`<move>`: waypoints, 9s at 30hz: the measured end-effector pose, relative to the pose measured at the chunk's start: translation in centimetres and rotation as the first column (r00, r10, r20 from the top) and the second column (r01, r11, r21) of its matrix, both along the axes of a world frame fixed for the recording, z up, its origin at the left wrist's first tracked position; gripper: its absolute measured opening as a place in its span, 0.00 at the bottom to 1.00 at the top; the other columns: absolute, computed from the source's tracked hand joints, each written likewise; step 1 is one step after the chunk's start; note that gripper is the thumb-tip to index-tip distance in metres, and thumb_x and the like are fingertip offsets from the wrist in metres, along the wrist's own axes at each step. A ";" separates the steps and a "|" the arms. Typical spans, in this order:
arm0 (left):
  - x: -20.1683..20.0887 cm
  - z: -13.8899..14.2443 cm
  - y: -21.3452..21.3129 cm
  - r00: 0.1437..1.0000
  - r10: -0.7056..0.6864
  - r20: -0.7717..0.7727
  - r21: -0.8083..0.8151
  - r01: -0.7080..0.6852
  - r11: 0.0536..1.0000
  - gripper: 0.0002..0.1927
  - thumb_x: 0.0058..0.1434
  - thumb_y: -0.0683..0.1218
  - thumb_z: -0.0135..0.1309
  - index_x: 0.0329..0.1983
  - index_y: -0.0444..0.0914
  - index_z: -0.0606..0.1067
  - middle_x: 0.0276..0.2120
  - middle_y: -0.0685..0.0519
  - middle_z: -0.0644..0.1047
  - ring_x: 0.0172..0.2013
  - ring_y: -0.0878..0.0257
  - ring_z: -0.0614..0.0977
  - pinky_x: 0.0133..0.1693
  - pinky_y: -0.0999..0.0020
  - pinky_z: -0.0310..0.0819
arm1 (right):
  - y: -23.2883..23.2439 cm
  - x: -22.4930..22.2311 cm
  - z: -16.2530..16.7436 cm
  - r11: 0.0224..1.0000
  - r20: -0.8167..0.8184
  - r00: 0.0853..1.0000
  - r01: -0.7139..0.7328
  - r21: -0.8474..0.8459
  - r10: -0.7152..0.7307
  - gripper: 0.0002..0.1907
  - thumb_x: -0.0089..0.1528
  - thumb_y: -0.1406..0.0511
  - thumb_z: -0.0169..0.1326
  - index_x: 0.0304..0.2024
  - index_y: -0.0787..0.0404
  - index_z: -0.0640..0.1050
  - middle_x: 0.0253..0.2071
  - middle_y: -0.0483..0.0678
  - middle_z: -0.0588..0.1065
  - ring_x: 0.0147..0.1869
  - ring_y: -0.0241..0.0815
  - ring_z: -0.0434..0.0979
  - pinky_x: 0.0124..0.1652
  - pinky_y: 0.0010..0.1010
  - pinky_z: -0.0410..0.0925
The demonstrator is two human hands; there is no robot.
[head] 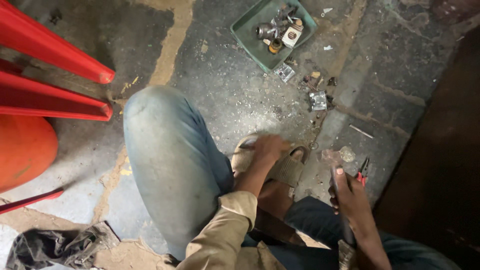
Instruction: The person sits on the floor and uses a hammer to repeatedly strike a small metal lock cylinder held in their left hand. They occasionally pause to inspect the cylinder or use a screwdriver to pry at it before resuming hammering.
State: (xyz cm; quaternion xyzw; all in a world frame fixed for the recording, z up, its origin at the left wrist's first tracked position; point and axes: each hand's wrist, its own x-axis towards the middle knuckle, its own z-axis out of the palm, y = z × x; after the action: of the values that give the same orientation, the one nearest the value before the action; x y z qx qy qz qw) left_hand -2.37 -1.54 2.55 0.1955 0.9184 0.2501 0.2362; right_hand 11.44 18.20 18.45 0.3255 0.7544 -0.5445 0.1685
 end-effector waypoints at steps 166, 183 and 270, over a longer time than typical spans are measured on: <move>5.0 0.3 3.8 0.927 -0.140 -0.347 0.196 0.218 0.956 0.04 0.56 0.46 0.61 0.35 0.45 0.83 0.32 0.48 0.82 0.37 0.49 0.85 0.43 0.51 0.79 | 3.8 -0.9 -11.1 0.945 0.148 0.962 0.257 -0.204 -0.230 0.35 0.65 0.35 0.41 0.35 0.59 0.73 0.23 0.45 0.69 0.23 0.40 0.66 0.25 0.33 0.62; -3.8 -2.7 -2.6 0.979 -0.199 0.055 0.030 0.197 0.980 0.22 0.46 0.51 0.67 0.48 0.54 0.83 0.43 0.51 0.83 0.45 0.51 0.83 0.45 0.54 0.76 | 4.8 -0.7 -10.5 0.792 0.270 0.919 0.387 -0.472 -0.288 0.37 0.66 0.33 0.34 0.33 0.58 0.70 0.21 0.44 0.66 0.20 0.37 0.61 0.23 0.30 0.59; 2.2 -2.5 3.3 0.913 0.349 0.211 0.836 -0.354 0.420 0.15 0.60 0.42 0.65 0.27 0.35 0.70 0.26 0.57 0.70 0.31 0.69 0.69 0.35 0.69 0.65 | -1.3 2.9 -3.6 0.851 0.236 0.892 0.442 -0.285 -0.384 0.33 0.68 0.38 0.37 0.33 0.58 0.72 0.21 0.44 0.65 0.20 0.40 0.62 0.22 0.33 0.58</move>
State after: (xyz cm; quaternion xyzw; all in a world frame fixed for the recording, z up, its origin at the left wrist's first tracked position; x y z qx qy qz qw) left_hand -0.21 1.72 0.09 0.0900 0.6899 0.7164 0.0521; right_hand 14.38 16.91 14.87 0.4929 0.5469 -0.6567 0.1633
